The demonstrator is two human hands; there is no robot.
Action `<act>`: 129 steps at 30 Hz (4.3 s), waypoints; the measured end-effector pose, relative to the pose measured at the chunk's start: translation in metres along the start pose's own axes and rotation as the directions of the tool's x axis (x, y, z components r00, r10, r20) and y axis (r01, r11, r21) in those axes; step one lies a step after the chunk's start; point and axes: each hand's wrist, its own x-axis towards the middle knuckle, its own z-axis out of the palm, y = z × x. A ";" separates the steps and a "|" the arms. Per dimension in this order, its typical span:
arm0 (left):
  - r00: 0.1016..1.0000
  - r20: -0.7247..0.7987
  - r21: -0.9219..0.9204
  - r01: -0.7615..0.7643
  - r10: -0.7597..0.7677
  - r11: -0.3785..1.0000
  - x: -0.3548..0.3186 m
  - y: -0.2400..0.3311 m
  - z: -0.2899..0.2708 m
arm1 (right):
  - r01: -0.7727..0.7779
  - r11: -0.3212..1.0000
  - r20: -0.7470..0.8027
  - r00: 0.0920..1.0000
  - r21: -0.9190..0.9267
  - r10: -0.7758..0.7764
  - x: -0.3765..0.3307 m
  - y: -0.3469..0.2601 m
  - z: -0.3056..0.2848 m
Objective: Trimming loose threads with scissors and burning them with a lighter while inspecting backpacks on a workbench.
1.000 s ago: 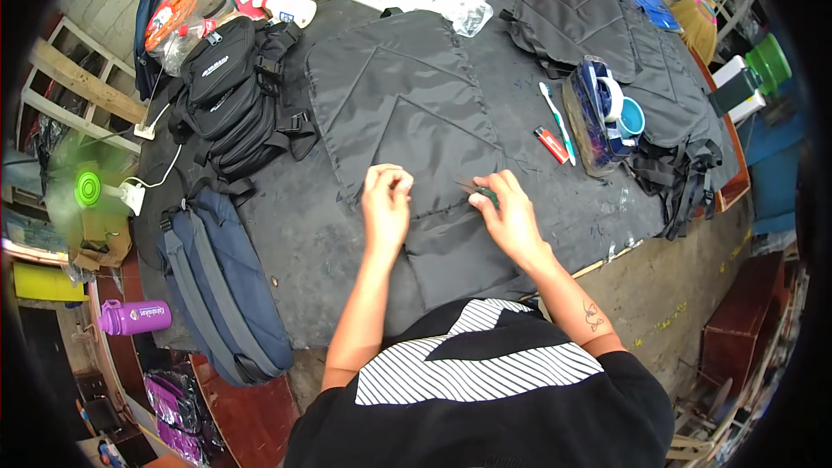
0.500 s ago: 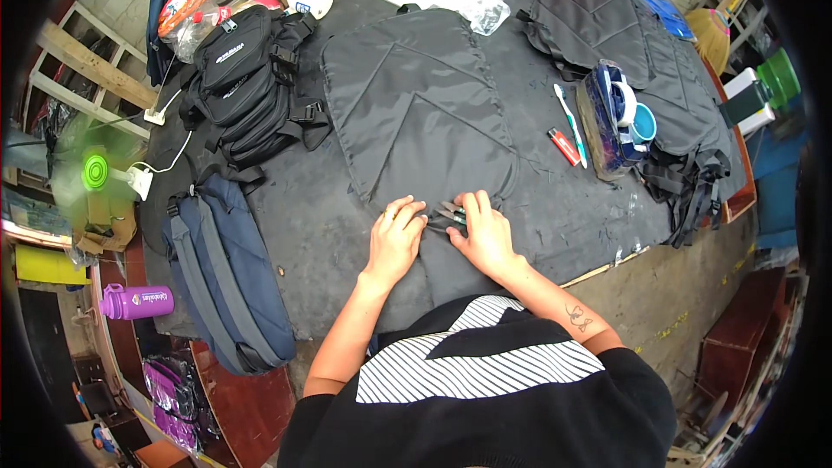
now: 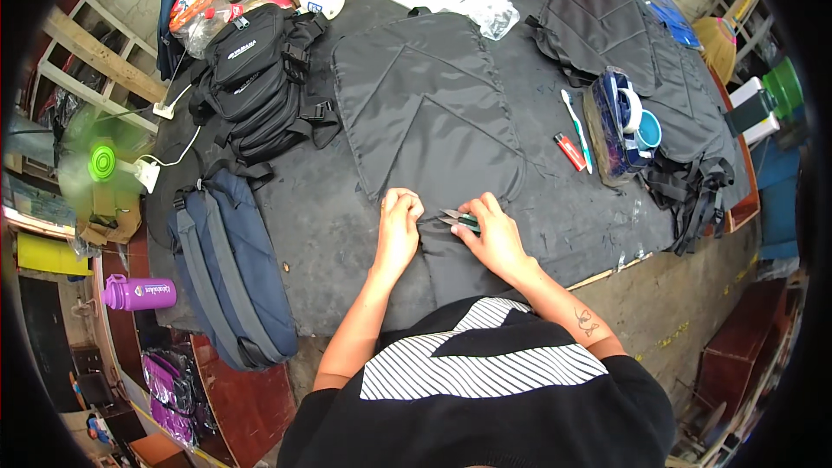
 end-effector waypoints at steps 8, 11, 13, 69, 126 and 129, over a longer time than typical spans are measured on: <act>1.000 0.001 -0.096 -0.006 0.006 0.995 -0.008 0.013 -0.002 | 0.080 0.989 -0.023 0.996 -0.124 -0.083 0.001 -0.006 0.003; 1.000 -0.024 -0.001 -0.018 0.018 1.000 -0.010 0.010 0.007 | 0.106 0.986 -0.028 0.993 -0.131 -0.111 0.003 -0.006 0.007; 0.999 -0.040 0.043 -0.019 0.021 0.999 -0.012 0.007 0.012 | 0.133 0.983 -0.061 0.988 -0.125 -0.142 0.003 -0.006 0.011; 0.993 -0.085 -0.053 -0.091 0.086 0.994 -0.019 0.001 0.000 | 0.124 0.990 -0.166 0.977 -0.072 -0.135 0.009 -0.007 0.012; 0.948 0.307 0.502 -0.092 -0.078 0.860 0.018 -0.003 -0.004 | 0.018 0.994 -0.079 0.996 -0.106 -0.027 0.054 0.020 0.023; 0.944 0.316 0.503 -0.085 -0.092 0.860 0.019 -0.003 -0.004 | 0.044 0.999 -0.241 0.970 -0.006 -0.044 0.054 0.026 0.013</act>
